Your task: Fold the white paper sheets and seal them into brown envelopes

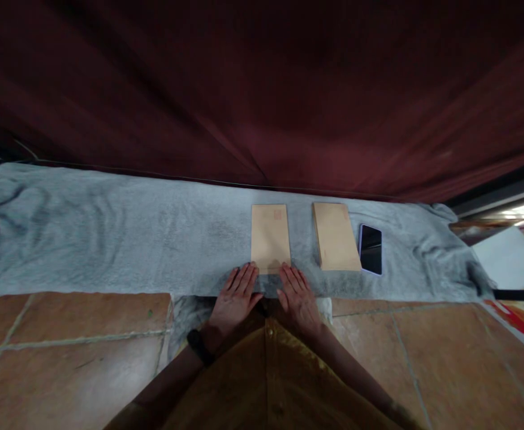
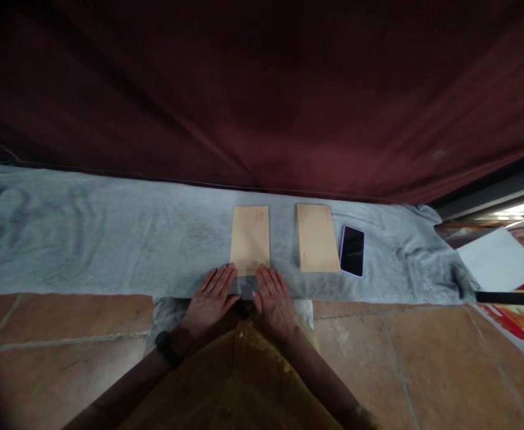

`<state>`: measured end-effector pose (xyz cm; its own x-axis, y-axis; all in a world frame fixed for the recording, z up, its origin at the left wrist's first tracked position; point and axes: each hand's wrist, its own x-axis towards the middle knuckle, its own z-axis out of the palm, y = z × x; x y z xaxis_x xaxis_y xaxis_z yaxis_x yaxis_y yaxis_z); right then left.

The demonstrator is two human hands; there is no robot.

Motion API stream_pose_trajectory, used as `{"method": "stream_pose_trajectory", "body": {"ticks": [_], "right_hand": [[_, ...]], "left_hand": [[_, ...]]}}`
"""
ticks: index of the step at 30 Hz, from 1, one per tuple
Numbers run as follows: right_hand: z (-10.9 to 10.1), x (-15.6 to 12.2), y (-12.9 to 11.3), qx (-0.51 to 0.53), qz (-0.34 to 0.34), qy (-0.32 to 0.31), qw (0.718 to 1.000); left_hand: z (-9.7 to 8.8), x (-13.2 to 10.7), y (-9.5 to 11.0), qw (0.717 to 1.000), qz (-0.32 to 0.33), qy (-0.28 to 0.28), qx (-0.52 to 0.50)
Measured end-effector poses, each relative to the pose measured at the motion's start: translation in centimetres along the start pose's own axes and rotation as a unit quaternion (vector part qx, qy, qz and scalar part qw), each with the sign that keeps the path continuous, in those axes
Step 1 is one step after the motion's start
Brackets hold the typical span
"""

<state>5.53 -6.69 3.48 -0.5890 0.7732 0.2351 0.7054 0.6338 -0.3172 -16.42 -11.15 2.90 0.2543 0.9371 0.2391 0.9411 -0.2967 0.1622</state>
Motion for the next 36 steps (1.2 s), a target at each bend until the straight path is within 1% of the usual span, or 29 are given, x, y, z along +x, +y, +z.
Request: {"method": "stream_pose_trajectory", "body": {"ticks": [3, 6, 8, 14, 18, 21, 23, 26, 28, 30, 32, 36], "right_hand": [[0.7, 1.1, -1.5, 0.012, -0.034, -0.019, 0.999], [1.4, 1.7, -2.1, 0.008, -0.046, -0.029, 0.998], [1.6, 1.6, -1.9, 0.001, -0.041, -0.027, 0.999], [1.5, 0.4, -0.3, -0.019, -0.024, -0.016, 0.999], [1.5, -0.1, 0.2, -0.027, -0.013, -0.009, 1.000], [1.5, -0.2, 0.1, -0.025, -0.005, -0.009, 1.000], [1.4, -0.1, 0.0, -0.022, -0.001, -0.011, 1.000], [1.2, 0.1, -0.3, -0.023, 0.002, -0.017, 1.000], [1.1, 0.2, -0.4, -0.026, 0.003, -0.019, 0.999], [1.1, 0.2, -0.6, -0.027, 0.005, -0.019, 0.999], [1.0, 0.2, -0.6, -0.027, 0.007, -0.018, 0.999], [1.0, 0.2, -0.7, -0.023, 0.007, -0.006, 1.000]], "left_hand": [[0.0, 0.0, 0.0, 1.000, -0.003, -0.006, -0.003], [0.1, -0.1, -0.1, 1.000, -0.001, -0.008, -0.003], [0.2, -0.1, -0.1, 1.000, -0.004, -0.006, -0.003], [0.4, -0.2, 0.0, 1.000, -0.013, 0.005, -0.008], [0.3, -0.2, 0.0, 0.999, -0.022, 0.012, -0.023], [0.0, -0.3, 0.0, 0.997, -0.047, 0.008, -0.056], [-0.1, -0.1, 0.1, 0.992, -0.083, 0.005, -0.093], [-0.3, 1.0, 0.3, 0.969, -0.168, 0.024, -0.178], [-0.4, 2.1, 0.2, 0.940, -0.233, 0.037, -0.245], [-0.4, 3.3, -0.1, 0.906, -0.291, 0.030, -0.305], [-0.6, 4.2, -0.5, 0.873, -0.332, 0.015, -0.357], [-0.6, 5.2, -1.0, 0.819, -0.375, 0.010, -0.435]]}}
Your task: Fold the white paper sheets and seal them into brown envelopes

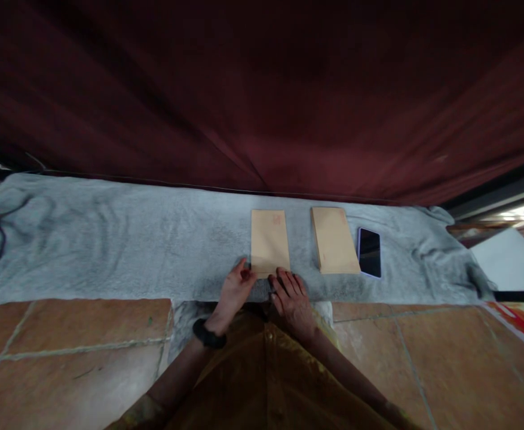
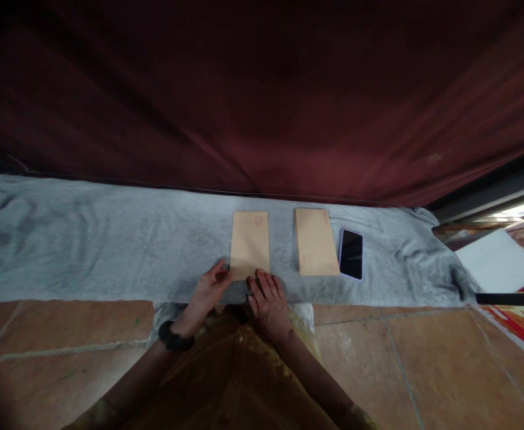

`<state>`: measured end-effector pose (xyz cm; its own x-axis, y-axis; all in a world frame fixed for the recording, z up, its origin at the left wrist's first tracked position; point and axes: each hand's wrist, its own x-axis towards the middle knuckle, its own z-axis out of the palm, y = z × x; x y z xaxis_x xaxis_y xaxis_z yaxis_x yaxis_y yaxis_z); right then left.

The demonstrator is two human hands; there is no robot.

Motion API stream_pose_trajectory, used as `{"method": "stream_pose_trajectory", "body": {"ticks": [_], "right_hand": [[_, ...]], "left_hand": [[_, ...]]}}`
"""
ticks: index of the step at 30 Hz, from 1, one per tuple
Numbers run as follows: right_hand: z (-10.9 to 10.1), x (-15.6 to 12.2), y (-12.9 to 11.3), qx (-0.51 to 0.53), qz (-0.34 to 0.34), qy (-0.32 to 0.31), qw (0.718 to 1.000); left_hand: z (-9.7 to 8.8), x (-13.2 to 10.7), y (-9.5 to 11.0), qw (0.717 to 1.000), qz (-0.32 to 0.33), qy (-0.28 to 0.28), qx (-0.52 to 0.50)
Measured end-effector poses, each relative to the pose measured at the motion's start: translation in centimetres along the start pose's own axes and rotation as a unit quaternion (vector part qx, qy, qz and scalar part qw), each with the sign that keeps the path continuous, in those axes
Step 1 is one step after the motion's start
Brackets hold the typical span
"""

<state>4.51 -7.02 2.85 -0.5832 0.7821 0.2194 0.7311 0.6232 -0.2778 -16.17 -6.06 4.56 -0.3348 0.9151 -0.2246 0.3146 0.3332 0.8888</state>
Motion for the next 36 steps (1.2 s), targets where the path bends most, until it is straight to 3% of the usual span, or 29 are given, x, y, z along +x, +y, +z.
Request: {"method": "stream_pose_trajectory", "body": {"ticks": [7, 14, 21, 24, 26, 30, 32, 34, 36], "right_hand": [[0.0, 0.2, -0.1, 0.010, 0.003, 0.014, 1.000], [-0.2, 1.2, -0.3, 0.012, 0.004, 0.034, 0.999], [-1.7, 4.0, -1.4, 0.024, 0.073, 0.052, 0.996], [-2.3, 4.9, -1.5, 0.125, 0.132, 0.083, 0.980], [-2.4, 5.4, -1.4, 0.265, 0.206, 0.123, 0.934], [-1.9, 5.7, -0.8, 0.564, 0.309, 0.185, 0.743], [-1.1, 5.6, -0.6, 0.639, 0.317, 0.189, 0.675], [-0.1, 5.2, -0.6, 0.661, 0.317, 0.180, 0.656], [1.0, 4.8, -0.9, 0.658, 0.314, 0.169, 0.663]], "left_hand": [[0.6, 0.7, 0.8, 0.998, -0.035, -0.016, -0.052], [1.0, -0.5, 3.5, 0.988, -0.051, -0.058, -0.133], [1.4, -1.9, 7.2, 0.985, -0.005, -0.047, -0.168], [1.2, -2.2, 8.3, 0.976, 0.022, -0.073, -0.202], [1.0, -2.3, 8.2, 0.976, 0.028, -0.071, -0.204], [0.8, -2.4, 6.4, 0.984, 0.009, -0.006, -0.178], [0.9, -2.5, 5.5, 0.981, -0.024, -0.004, -0.190], [1.2, -2.7, 4.8, 0.973, -0.058, -0.021, -0.222], [1.5, -2.9, 4.5, 0.963, -0.082, -0.045, -0.254]]}}
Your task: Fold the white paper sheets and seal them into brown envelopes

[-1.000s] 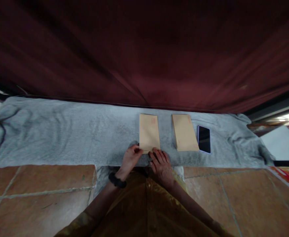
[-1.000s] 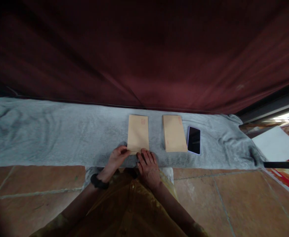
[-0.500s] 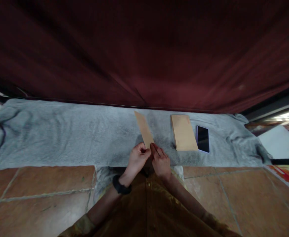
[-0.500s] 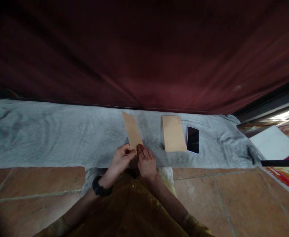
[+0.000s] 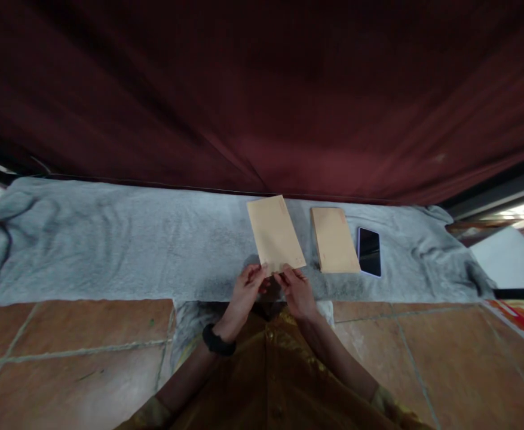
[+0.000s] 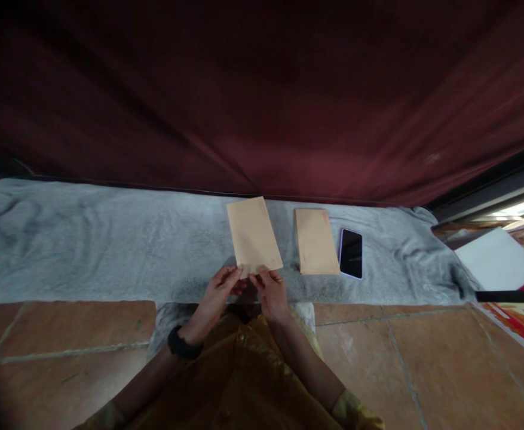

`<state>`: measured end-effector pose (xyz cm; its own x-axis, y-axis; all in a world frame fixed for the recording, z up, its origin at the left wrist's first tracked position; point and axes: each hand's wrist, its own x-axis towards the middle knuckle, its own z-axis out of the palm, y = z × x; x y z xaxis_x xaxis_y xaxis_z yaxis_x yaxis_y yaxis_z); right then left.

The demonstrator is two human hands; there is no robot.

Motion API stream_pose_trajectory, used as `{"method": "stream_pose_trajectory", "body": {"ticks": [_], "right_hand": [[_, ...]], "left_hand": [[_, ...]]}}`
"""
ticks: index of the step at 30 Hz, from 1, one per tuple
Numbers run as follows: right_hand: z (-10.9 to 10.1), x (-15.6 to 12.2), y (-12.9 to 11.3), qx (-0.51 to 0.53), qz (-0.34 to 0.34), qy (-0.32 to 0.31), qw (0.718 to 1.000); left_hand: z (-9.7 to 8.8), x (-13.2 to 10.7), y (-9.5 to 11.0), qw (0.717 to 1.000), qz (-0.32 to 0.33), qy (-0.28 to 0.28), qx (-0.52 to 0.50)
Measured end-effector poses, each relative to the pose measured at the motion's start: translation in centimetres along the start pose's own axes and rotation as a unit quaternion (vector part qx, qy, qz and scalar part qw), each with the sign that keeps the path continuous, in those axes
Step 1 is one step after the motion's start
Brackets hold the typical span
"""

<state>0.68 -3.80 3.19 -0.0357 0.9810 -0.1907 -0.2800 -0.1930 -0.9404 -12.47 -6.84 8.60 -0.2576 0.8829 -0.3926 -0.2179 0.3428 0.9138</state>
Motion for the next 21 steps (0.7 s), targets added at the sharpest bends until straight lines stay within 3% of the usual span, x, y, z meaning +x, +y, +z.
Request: {"method": "stream_pose_trajectory", "body": {"ticks": [8, 14, 21], "right_hand": [[-0.3, -0.4, 2.7, -0.066, 0.015, -0.040, 0.997], [-1.1, -0.9, 1.1, 0.051, 0.159, -0.066, 0.984], [-2.9, -2.1, -0.7, -0.002, 0.213, -0.100, 0.972]], "left_hand": [[-0.4, 1.4, -1.1, 0.999, -0.030, -0.029, 0.006], [-1.5, 3.1, -1.2, 0.995, -0.071, -0.046, 0.058], [-3.0, 4.5, -0.6, 0.984, -0.098, -0.061, 0.132]]}}
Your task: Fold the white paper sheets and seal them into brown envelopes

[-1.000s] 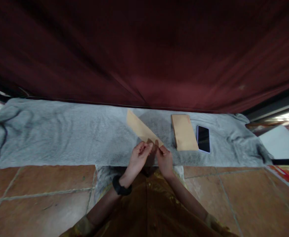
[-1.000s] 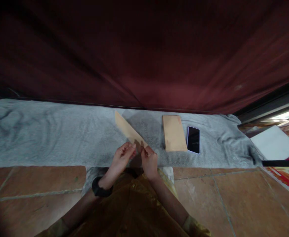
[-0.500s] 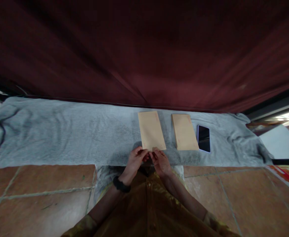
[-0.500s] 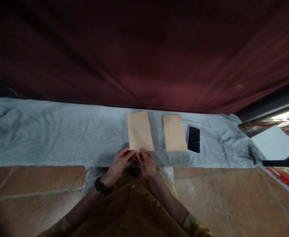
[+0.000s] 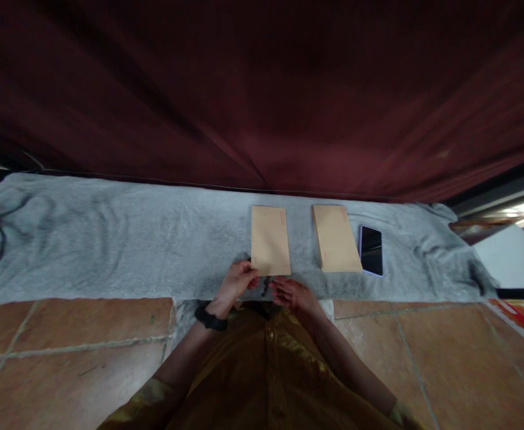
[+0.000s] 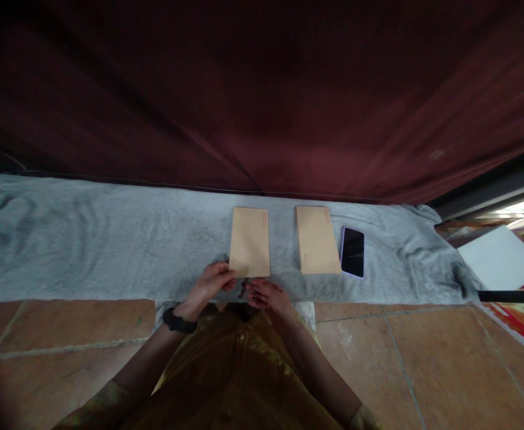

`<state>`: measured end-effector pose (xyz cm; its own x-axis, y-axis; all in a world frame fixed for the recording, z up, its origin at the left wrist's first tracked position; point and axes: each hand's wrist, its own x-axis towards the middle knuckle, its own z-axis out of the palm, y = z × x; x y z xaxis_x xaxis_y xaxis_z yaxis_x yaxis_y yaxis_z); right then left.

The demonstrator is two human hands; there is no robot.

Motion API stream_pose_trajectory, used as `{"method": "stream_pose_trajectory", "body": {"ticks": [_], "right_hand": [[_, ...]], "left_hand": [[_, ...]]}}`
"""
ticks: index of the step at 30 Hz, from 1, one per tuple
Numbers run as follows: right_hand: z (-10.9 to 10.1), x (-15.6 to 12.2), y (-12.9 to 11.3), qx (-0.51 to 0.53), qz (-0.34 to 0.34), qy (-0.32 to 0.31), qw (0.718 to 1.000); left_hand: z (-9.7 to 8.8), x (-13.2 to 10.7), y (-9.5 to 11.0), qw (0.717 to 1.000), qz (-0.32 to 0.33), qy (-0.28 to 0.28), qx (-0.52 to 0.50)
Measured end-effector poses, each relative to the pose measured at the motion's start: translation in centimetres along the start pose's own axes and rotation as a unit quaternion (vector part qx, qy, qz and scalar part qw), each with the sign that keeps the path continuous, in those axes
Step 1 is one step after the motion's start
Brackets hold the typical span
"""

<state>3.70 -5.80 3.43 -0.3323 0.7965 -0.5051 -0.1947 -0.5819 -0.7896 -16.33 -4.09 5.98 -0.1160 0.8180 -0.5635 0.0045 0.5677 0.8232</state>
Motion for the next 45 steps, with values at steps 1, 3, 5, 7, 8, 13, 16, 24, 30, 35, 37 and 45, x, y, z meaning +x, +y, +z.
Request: {"method": "stream_pose_trajectory", "body": {"ticks": [1, 3, 5, 7, 8, 13, 16, 24, 30, 35, 37, 45], "right_hand": [[-0.2, -0.1, 0.0, -0.031, -0.012, 0.010, 0.999], [-0.5, -0.3, -0.1, -0.149, -0.100, 0.038, 0.983], [-0.4, -0.4, -0.4, -0.320, -0.239, 0.045, 0.916], [-0.1, -0.4, -0.7, -0.473, -0.345, 0.015, 0.811], [0.1, -0.3, -0.9, -0.530, -0.373, -0.004, 0.762], [0.5, 0.0, -0.5, -0.681, -0.392, -0.032, 0.618], [0.2, 0.2, -0.1, -0.700, -0.392, -0.033, 0.596], [-0.1, 0.0, -0.3, -0.697, -0.403, -0.049, 0.591], [-0.4, 0.1, 0.5, -0.701, -0.402, -0.033, 0.589], [-0.9, -0.1, 0.7, -0.703, -0.407, -0.026, 0.583], [-0.9, -0.1, 0.7, -0.703, -0.409, -0.021, 0.582], [-1.9, -0.3, 0.9, -0.697, -0.401, -0.012, 0.594]], "left_hand": [[-0.1, 0.0, 0.1, 1.000, -0.001, -0.002, 0.009], [-0.1, 0.1, 0.1, 1.000, 0.000, -0.001, 0.027], [-0.1, 0.1, 0.1, 0.999, 0.003, 0.006, 0.048], [0.0, 0.1, 0.2, 0.997, 0.010, 0.022, 0.075], [-0.1, 0.1, 0.2, 0.995, 0.014, 0.032, 0.090], [-0.1, -0.1, 0.3, 0.983, 0.024, 0.072, 0.168], [0.3, -0.9, 0.4, 0.946, 0.058, 0.120, 0.295], [2.1, -3.2, -0.8, 0.761, 0.271, 0.173, 0.564], [2.9, -3.6, -4.4, 0.703, 0.417, 0.073, 0.571], [1.6, -3.4, -6.7, 0.677, 0.437, 0.074, 0.588], [1.3, -3.3, -7.1, 0.674, 0.437, 0.077, 0.591], [1.0, -3.7, -7.0, 0.668, 0.438, 0.082, 0.596]]}}
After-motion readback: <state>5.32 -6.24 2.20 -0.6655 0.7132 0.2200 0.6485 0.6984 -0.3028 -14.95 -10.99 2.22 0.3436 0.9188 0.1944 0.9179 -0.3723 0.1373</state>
